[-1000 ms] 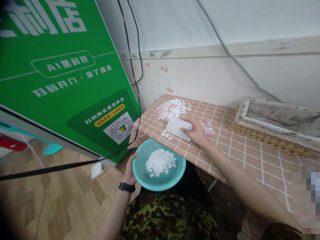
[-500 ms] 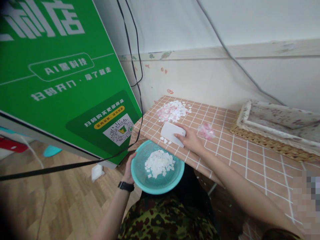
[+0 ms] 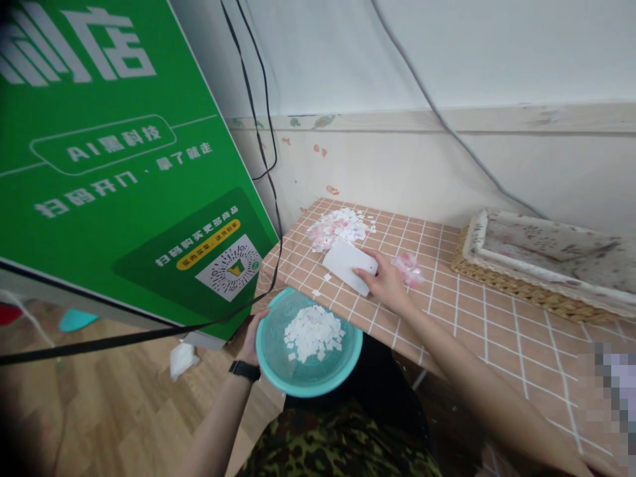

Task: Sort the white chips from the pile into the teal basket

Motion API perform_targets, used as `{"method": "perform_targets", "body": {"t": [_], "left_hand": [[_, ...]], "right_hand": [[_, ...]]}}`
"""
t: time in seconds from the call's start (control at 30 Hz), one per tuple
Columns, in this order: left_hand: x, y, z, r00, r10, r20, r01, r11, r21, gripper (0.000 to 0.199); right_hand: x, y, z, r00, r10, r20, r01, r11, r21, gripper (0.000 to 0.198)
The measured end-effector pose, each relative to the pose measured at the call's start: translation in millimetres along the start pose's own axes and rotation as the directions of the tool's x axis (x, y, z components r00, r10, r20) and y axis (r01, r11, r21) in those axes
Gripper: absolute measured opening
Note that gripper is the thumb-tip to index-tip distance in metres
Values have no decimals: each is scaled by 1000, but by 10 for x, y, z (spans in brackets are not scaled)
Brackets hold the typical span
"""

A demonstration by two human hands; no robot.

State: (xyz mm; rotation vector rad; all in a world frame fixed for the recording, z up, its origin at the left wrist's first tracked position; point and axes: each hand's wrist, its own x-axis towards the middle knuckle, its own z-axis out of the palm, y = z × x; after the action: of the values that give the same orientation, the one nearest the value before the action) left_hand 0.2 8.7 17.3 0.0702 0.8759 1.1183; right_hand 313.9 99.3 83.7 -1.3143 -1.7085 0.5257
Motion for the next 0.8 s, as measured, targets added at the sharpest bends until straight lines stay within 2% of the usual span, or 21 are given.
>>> {"method": "perform_targets", "body": {"t": [0.17,0.47,0.53,0.67,0.73,0.8], "left_hand": [[35,135,-19,998,-63,26,62,997,36,33],[-56,98,-77,986,-55,160,45,997,63,25],[-73,54,-85,985,-44,165,35,998,57,22],[-100,-26,-91,983,-11,182,5,1000,29,22],[-113,-51,-87,983,4,182,-9,1000,24,24],[-124,-66,-82,983,31,180,-37,999,27,25]], "right_hand": [[-99,-18,33,998,-19,-65,14,997,-82,43],[-306,-91,296,993,97,-72,-91,993,78,42],[-379,-161,341,992,120,-38,-114,985,126,42],[-533,-281,369,982,129,140,-159,959,236,45],[-566,-248,313,986,157,57,-167,951,261,47],[-553,-152,201,973,169,-159,-132,966,224,46]]}}
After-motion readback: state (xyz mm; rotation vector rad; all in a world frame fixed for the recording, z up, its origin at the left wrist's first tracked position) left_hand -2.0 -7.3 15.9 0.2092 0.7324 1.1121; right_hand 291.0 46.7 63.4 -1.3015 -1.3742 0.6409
